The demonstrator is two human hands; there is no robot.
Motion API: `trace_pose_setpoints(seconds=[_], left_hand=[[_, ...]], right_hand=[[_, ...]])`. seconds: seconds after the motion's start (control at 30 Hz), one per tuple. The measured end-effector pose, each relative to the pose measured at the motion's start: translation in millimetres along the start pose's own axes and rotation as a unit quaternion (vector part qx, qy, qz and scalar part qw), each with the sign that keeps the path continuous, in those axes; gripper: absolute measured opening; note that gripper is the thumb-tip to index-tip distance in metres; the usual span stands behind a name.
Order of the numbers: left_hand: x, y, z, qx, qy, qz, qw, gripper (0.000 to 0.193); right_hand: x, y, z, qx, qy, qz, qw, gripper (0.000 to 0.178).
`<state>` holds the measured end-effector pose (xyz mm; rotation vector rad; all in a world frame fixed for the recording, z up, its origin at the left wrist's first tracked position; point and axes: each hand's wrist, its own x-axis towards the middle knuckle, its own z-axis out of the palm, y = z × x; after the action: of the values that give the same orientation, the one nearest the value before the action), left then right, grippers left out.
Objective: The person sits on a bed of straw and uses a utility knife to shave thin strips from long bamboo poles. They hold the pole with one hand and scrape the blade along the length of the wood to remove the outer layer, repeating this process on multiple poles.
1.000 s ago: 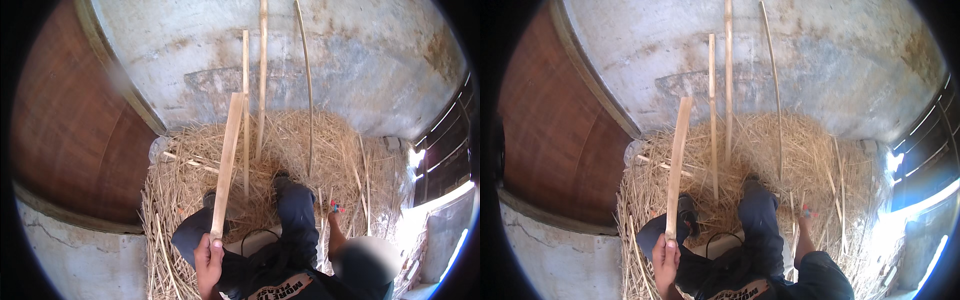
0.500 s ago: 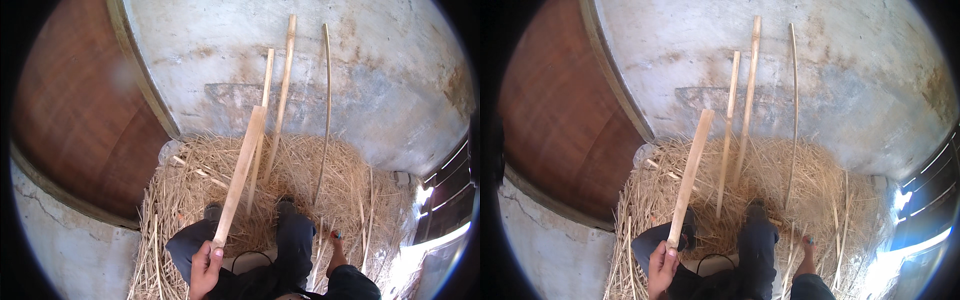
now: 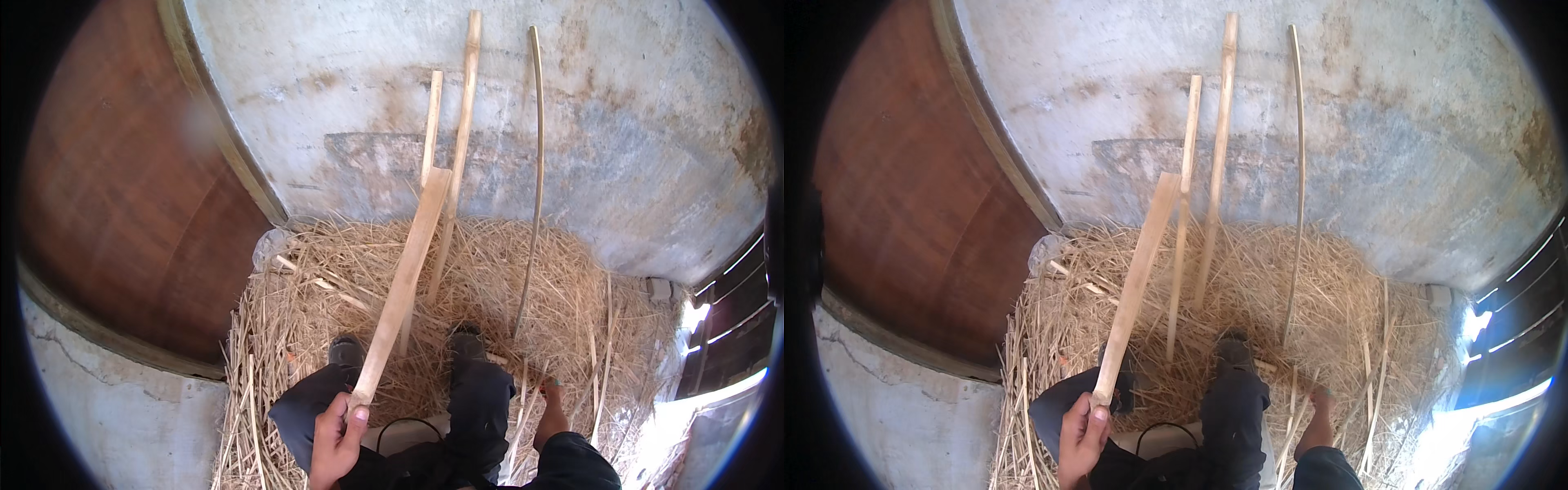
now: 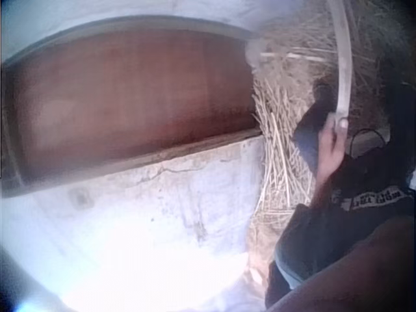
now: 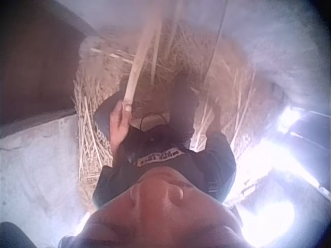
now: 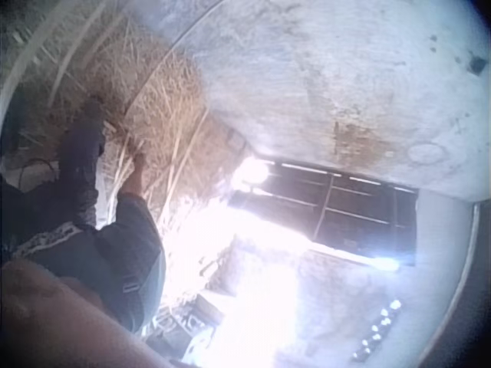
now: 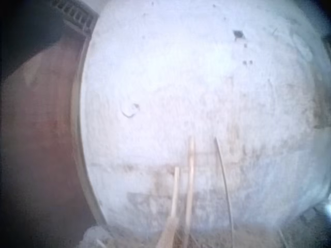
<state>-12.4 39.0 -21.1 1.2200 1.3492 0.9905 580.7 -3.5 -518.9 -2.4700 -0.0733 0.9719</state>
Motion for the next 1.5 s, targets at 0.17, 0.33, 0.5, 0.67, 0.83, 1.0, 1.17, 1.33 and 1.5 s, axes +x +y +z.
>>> trace_pose_setpoints(seconds=[0.17, 0.33, 0.5, 0.67, 0.83, 1.0, 1.17, 1.33, 1.5], left_hand=[[7.2, -2.6, 2.0, 0.019, -0.006, 0.014, 1.000, 0.028], [4.8, 6.8, -0.9, 0.024, 0.014, -0.024, 0.999, 0.023], [0.6, -2.0, -0.9, 0.040, 0.018, -0.009, 0.999, 0.021], [5.9, 4.4, 5.4, 0.032, 0.013, -0.017, 0.999, 0.022], [2.0, 8.4, 0.2, -0.002, 0.016, -0.021, 1.000, 0.024], [1.7, 10.9, -4.3, -0.028, 0.004, -0.015, 0.999, 0.026], [-8.5, 9.1, -11.5, -0.037, 0.004, -0.002, 0.999, 0.027], [-18.9, 8.1, -18.1, -0.050, 0.012, 0.011, 0.999, 0.028], [-24.6, 1.9, -25.7, -0.076, 0.009, 0.017, 0.997, 0.027]], right_hand=[[-63.5, -16.1, -4.0, -0.182, 0.170, 0.025, 0.968, 0.072], [-8.8, 1.3, 11.0, -0.151, 0.165, -0.001, 0.975, 0.071], [-8.5, -11.8, 13.5, -0.149, 0.156, 0.015, 0.976, 0.067], [-108.1, -35.5, -24.9, -0.070, 0.187, 0.031, 0.979, 0.046], [-99.9, -27.2, -30.3, 0.093, 0.331, -0.059, 0.937, 0.048], [-110.1, -58.2, -35.8, 0.150, 0.368, -0.054, 0.916, 0.057], [-177.9, -85.7, -17.3, 0.029, 0.315, -0.335, 0.887, 0.034], [-243.3, -173.8, 7.1, 0.070, 0.194, -0.485, 0.850, 0.025], [-210.7, -240.9, 78.4, 0.083, -0.289, -0.348, 0.888, 0.028]])
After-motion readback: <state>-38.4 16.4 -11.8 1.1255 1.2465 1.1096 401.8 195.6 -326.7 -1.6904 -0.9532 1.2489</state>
